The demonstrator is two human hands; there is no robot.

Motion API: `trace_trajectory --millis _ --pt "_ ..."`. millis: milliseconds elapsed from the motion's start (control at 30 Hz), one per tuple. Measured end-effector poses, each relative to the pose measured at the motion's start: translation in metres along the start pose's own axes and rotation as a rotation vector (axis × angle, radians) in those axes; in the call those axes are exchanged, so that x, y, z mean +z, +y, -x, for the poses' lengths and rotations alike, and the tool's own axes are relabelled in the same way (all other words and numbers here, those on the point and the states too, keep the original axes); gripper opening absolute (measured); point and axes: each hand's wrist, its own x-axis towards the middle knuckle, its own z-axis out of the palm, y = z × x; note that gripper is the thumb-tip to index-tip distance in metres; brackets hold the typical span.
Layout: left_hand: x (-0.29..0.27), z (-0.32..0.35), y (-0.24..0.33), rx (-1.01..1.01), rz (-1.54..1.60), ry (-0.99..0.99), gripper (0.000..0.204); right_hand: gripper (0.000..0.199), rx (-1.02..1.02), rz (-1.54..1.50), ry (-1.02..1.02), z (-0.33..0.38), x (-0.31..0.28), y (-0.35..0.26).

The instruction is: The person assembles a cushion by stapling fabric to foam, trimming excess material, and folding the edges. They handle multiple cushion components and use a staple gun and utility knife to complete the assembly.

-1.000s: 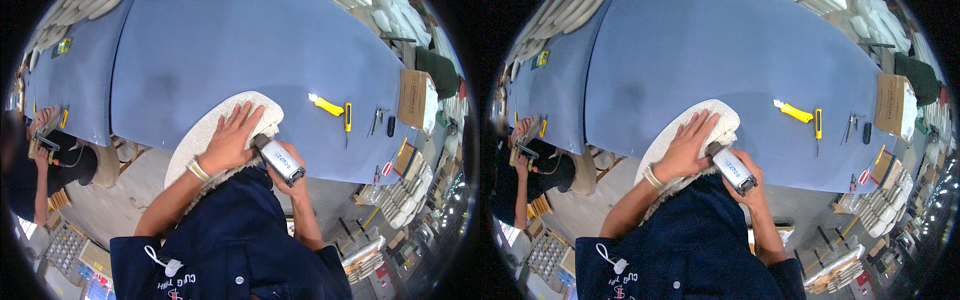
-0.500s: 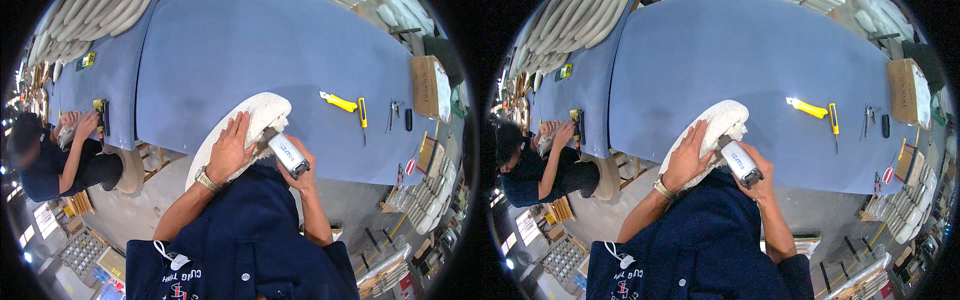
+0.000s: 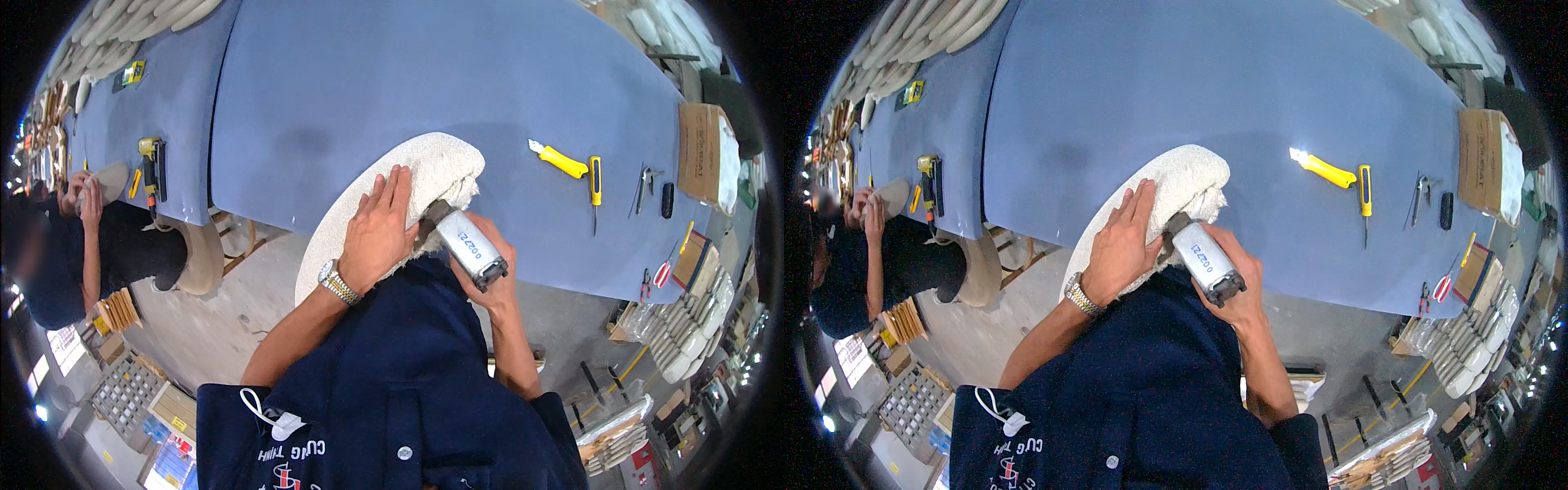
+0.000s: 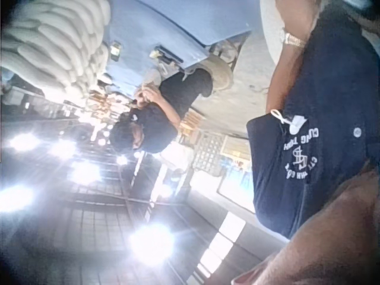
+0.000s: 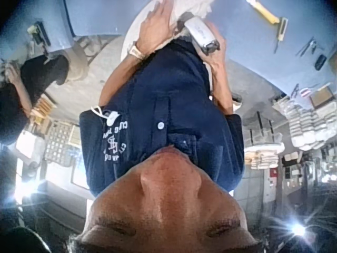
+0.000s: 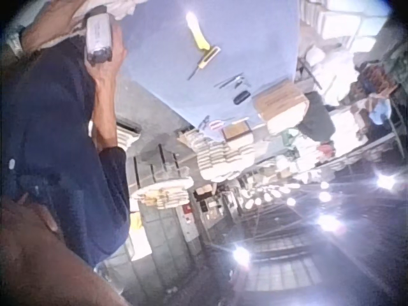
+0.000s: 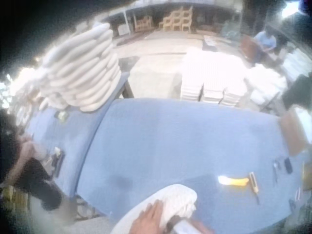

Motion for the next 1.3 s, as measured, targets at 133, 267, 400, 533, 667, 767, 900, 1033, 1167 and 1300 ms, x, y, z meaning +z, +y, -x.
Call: trace_trajectory --millis 133,267,400,533,667,767,900,1033,1167,1300 --pt "-0.001 0.000 -0.002 0.020 0.015 0.008 0.093 0.047 -0.100 0.019 0.006 0.004 -0.001 0.001" --pt "-0.003 -0.002 -0.002 0.004 0.013 -0.005 0.094 0.050 -0.034 0.032 -0.048 0.001 0.000 -0.002" --pt "0.000 -0.002 -0.001 0.003 0.020 0.002 0.091 0.051 0.074 -0.011 -0.068 0.001 0.003 -0.009" --pt "0.003 0.001 -0.002 0.007 0.047 0.007 0.094 0.050 -0.038 -0.019 -0.040 0.009 0.003 0.000" --pt "0.001 0.002 0.000 -0.004 0.037 0.001 0.094 0.050 -0.078 0.024 -0.078 0.015 0.002 0.003" --pt "0.004 -0.001 -0.002 0.013 0.008 0.023 0.090 0.048 -0.032 0.037 -0.080 0.010 0.005 -0.001" --pt "0.007 -0.001 -0.002 0.037 -0.004 0.050 0.083 0.046 0.047 0.005 -0.068 0.008 0.009 -0.006" --pt "0.004 0.000 -0.003 0.047 0.023 0.054 0.084 0.047 -0.069 0.055 -0.034 0.016 0.012 -0.003" --pt "0.004 0.001 -0.003 0.042 0.031 0.043 0.086 0.048 -0.096 0.062 -0.036 0.023 0.014 0.001" --pt "0.008 0.002 -0.001 0.030 -0.019 0.033 0.090 0.050 0.023 0.000 -0.056 0.021 0.017 -0.010"
